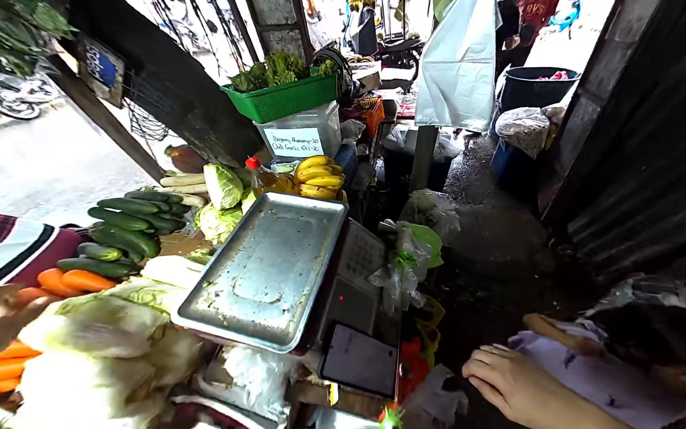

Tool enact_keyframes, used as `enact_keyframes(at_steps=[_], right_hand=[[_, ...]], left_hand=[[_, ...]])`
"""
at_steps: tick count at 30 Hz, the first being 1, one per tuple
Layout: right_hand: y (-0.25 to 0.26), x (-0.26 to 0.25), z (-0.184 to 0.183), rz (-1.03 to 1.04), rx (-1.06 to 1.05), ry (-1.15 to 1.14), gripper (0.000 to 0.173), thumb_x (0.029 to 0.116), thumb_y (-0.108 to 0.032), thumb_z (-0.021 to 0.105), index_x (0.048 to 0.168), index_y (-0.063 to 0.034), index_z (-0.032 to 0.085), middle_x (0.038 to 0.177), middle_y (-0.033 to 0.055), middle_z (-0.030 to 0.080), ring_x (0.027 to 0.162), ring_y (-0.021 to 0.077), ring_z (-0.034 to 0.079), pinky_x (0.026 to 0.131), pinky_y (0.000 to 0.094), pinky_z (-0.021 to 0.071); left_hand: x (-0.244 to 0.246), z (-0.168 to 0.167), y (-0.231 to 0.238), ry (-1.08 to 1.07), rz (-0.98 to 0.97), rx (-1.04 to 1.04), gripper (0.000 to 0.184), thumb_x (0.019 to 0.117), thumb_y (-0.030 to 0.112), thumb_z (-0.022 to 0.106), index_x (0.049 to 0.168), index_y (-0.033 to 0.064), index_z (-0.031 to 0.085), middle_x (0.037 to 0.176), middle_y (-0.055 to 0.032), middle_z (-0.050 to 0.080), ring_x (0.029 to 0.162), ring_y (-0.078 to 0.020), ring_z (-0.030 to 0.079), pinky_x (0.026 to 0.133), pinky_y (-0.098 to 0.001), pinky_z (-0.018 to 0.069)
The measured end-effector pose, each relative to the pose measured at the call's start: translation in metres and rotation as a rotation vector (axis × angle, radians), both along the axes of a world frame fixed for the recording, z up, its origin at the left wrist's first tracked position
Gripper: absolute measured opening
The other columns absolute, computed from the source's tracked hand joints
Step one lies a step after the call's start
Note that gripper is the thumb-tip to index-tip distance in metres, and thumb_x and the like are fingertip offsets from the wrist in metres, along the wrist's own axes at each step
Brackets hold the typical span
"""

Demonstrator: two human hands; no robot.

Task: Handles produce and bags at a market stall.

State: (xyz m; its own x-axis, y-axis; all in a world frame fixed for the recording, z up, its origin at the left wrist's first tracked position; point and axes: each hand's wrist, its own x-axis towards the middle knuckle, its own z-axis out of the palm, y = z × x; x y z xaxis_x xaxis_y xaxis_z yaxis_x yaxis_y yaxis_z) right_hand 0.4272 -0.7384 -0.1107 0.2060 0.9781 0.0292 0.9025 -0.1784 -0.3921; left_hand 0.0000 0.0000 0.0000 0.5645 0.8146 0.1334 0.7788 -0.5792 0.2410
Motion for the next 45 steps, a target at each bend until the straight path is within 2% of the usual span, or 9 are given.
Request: enact_keyframes(at_steps=[7, 10, 14, 17, 21, 25, 34, 40, 45], right_hand=[[0.027, -0.006, 0.012, 0.178, 0.108, 0.058, 0.021, 0.1021, -0.017, 0.056, 0.106, -0.0087, 0.074, 0.095, 0.01, 0.073, 0.095, 0.0281, 0.072, 0.089, 0.0481, 0.0577], [0.042, -0.01, 0.016, 0.243, 0.259, 0.047, 0.022, 0.102, -0.019, 0.056, 0.106, -0.0104, 0.075, 0.092, 0.0071, 0.074, 0.091, 0.0243, 0.072, 0.085, 0.0437, 0.059], [0.063, -0.021, 0.02, 0.348, 0.406, 0.088, 0.022, 0.1002, -0.018, 0.056, 0.107, -0.0122, 0.076, 0.093, 0.0033, 0.075, 0.09, 0.019, 0.073, 0.084, 0.0385, 0.0598], [0.073, -0.027, 0.022, 0.447, 0.412, 0.158, 0.022, 0.0995, -0.021, 0.058, 0.106, -0.0128, 0.077, 0.094, 0.0019, 0.076, 0.091, 0.0161, 0.072, 0.086, 0.0363, 0.0594], [0.078, -0.032, 0.015, 0.597, 0.305, 0.274, 0.024, 0.1011, -0.024, 0.058, 0.108, -0.0115, 0.077, 0.098, 0.003, 0.076, 0.093, 0.0143, 0.071, 0.087, 0.0341, 0.0583], [0.089, -0.055, -0.002, 0.771, 0.201, 0.422, 0.024, 0.1022, -0.023, 0.058, 0.11, -0.0098, 0.076, 0.1, 0.0035, 0.076, 0.095, 0.0107, 0.07, 0.09, 0.0274, 0.0568], [0.142, -0.198, -0.023, 0.999, 0.065, 0.175, 0.024, 0.0997, -0.02, 0.063, 0.117, -0.0055, 0.072, 0.12, 0.0144, 0.071, 0.114, 0.0332, 0.067, 0.096, 0.0509, 0.055], [0.171, -0.272, -0.027, 0.682, -0.387, -0.088, 0.077, 0.0948, -0.054, 0.067, 0.147, -0.0011, 0.048, 0.14, 0.0284, 0.055, 0.127, 0.0479, 0.054, 0.104, 0.0642, 0.0431], [0.182, -0.29, -0.026, 0.598, -0.57, -0.114, 0.071, 0.0966, -0.047, 0.068, 0.142, 0.0049, 0.051, 0.143, 0.0279, 0.052, 0.136, 0.0457, 0.048, 0.11, 0.0654, 0.0354]], left_hand=[[0.061, 0.095, -0.288, 0.084, -0.453, -0.044, 0.063, 0.0998, 0.048, 0.059, 0.146, 0.0054, 0.051, 0.152, -0.0267, 0.045, 0.139, -0.0478, 0.044, 0.109, -0.068, 0.0373], [0.091, 0.09, -0.431, 0.086, -0.612, -0.277, 0.058, 0.0983, 0.045, 0.063, 0.146, 0.0134, 0.054, 0.143, -0.0158, 0.057, 0.118, -0.0326, 0.064, 0.096, -0.057, 0.0527], [0.117, 0.059, -0.55, 0.174, -0.772, -0.561, 0.054, 0.1003, 0.04, 0.062, 0.148, 0.016, 0.051, 0.139, -0.0082, 0.062, 0.125, -0.0286, 0.062, 0.102, -0.0552, 0.0501], [0.113, 0.029, -0.58, 0.029, -0.562, -0.566, 0.054, 0.1, 0.036, 0.064, 0.147, 0.0125, 0.052, 0.133, -0.012, 0.064, 0.12, -0.0295, 0.064, 0.1, -0.0533, 0.0516], [0.047, -0.011, -0.609, -0.356, 0.142, -0.275, 0.049, 0.1038, 0.043, 0.055, 0.145, 0.0161, 0.055, 0.134, -0.0064, 0.065, 0.117, -0.0171, 0.065, 0.099, -0.0437, 0.0548], [-0.012, -0.046, -0.657, -0.343, 0.661, -0.252, 0.049, 0.1037, 0.032, 0.055, 0.146, 0.0086, 0.05, 0.143, -0.016, 0.056, 0.124, -0.0303, 0.061, 0.101, -0.0543, 0.0514], [0.014, -0.125, -0.659, -0.055, 0.714, -0.491, 0.043, 0.0936, 0.02, 0.073, 0.134, 0.0091, 0.065, 0.145, -0.0175, 0.055, 0.133, -0.0411, 0.052, 0.106, -0.062, 0.0424], [0.003, -0.155, -0.663, -0.055, 0.628, -0.369, 0.068, 0.0752, 0.02, 0.091, 0.138, 0.0214, 0.064, 0.16, -0.0188, 0.038, 0.147, -0.0454, 0.032, 0.113, -0.0675, 0.0319], [0.003, -0.158, -0.653, -0.02, 0.398, -0.439, 0.063, 0.0764, 0.016, 0.089, 0.135, 0.0105, 0.064, 0.161, -0.0169, 0.039, 0.152, -0.0377, 0.029, 0.121, -0.0639, 0.0192]])
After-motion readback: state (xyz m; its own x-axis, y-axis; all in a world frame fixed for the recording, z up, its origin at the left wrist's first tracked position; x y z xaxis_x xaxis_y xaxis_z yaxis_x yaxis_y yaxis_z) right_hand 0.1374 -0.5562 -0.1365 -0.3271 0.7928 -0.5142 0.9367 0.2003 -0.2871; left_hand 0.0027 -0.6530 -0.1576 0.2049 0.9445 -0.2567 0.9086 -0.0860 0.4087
